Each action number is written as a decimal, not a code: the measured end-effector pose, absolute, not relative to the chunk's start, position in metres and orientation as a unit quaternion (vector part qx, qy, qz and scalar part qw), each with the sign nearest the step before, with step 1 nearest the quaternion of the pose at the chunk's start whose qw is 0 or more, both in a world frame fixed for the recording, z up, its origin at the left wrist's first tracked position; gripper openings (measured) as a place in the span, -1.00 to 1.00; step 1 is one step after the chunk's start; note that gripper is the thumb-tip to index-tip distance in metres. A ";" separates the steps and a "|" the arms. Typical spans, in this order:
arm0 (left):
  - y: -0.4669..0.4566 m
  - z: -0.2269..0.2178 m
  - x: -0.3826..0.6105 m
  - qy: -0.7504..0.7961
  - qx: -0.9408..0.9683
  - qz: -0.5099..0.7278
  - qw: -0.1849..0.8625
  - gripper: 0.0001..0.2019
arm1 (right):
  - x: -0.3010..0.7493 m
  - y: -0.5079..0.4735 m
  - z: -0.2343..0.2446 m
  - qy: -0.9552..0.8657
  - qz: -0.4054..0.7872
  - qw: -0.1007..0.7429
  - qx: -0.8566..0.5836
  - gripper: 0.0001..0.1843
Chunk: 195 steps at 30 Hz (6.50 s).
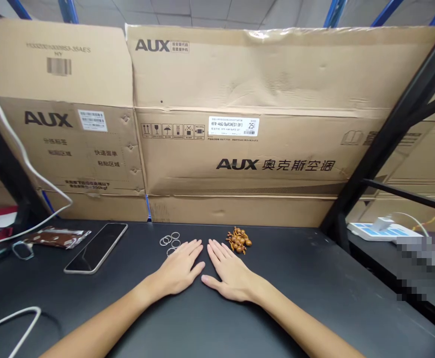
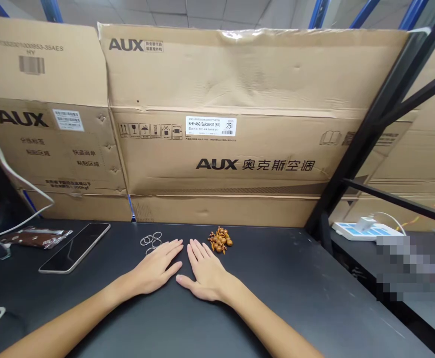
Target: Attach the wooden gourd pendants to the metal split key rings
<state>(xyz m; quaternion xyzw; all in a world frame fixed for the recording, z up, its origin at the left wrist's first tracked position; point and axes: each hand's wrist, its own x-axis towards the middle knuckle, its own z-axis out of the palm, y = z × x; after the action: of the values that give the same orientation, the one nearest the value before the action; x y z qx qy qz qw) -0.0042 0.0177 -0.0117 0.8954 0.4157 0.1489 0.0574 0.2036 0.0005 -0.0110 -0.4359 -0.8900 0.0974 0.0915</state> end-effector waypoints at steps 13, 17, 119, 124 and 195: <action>0.016 -0.011 -0.003 0.416 0.894 0.154 0.053 -0.49 | 0.204 0.010 -0.013 -0.887 0.094 0.097 -0.441 -0.13; 0.016 -0.013 -0.003 0.412 0.893 0.173 0.046 -0.51 | 0.205 0.011 -0.013 -0.888 0.088 0.100 -0.440 -0.13; 0.022 -0.012 0.000 0.417 0.871 0.260 0.008 -0.77 | 0.208 0.016 -0.022 -0.791 0.166 0.384 -0.447 -0.77; 0.023 -0.012 -0.001 0.381 0.883 0.271 0.048 -0.76 | 0.209 0.017 -0.023 -0.792 0.164 0.383 -0.446 -0.77; 0.017 0.002 0.003 0.395 0.864 0.218 0.223 -0.75 | 0.203 0.010 -0.010 -0.757 0.370 0.398 -0.363 -0.74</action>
<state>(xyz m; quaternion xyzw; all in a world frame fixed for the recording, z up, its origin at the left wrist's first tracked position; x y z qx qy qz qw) 0.0026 0.0173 0.0024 0.8639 0.3954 0.2177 0.2233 0.2035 0.0101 -0.0104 -0.3626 -0.7570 0.3703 0.3979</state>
